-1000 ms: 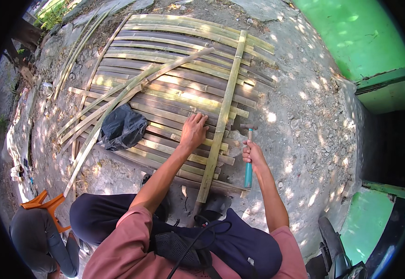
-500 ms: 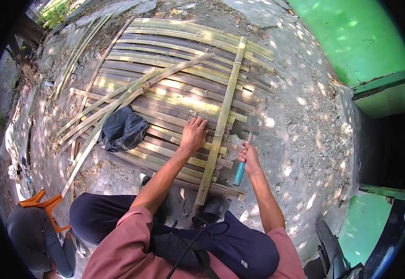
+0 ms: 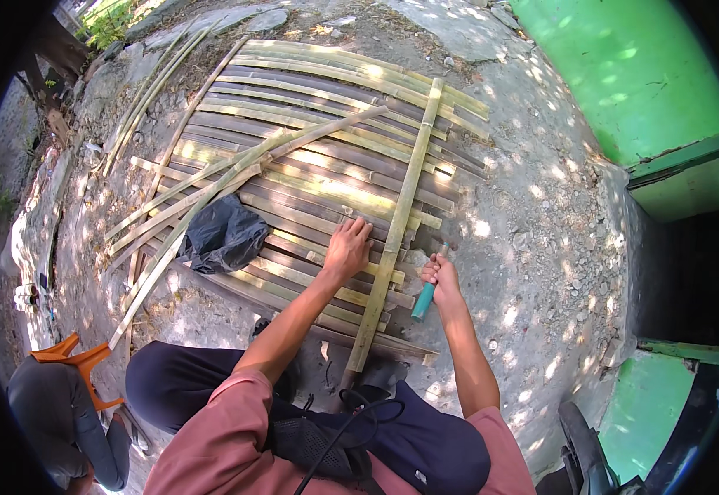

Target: The person constructs a bamboo panel by aligning thin bamboo slats across a support beam and securing them using a hammer and small nails.

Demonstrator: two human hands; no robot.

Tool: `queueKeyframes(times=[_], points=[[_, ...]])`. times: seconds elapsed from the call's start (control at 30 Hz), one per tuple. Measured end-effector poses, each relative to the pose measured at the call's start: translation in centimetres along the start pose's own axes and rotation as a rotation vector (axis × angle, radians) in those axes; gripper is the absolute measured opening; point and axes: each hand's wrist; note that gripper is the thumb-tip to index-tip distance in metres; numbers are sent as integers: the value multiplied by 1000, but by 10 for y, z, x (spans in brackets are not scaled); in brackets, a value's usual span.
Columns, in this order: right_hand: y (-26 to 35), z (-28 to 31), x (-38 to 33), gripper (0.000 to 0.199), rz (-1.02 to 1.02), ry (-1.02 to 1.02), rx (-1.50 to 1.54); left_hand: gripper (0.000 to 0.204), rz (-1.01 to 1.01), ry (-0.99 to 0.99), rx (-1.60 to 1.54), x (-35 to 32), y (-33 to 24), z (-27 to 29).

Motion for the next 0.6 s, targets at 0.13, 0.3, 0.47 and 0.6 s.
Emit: queueKeyframes(times=[0.13,0.3,0.47,0.6], points=[[-3,-9,4,21,-120,77,9,37,3,25,-1,1,2,3],[-17,-13,-4,24,-83,81,-74,37,-3,23,3,0,6,3],[-3,6,12,26,149,-108,195,39,-18,-1,12,2,2,-1],[12,11,29,27,-57,57,146,41,-30,-18,15,-1,5,0]])
Point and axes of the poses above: each hand's wrist, its own x-axis towards the middle knuckle, its own z-axis out of the back of the hand, y = z × x, and after that the axes turned 6 degrees about x, right-handed
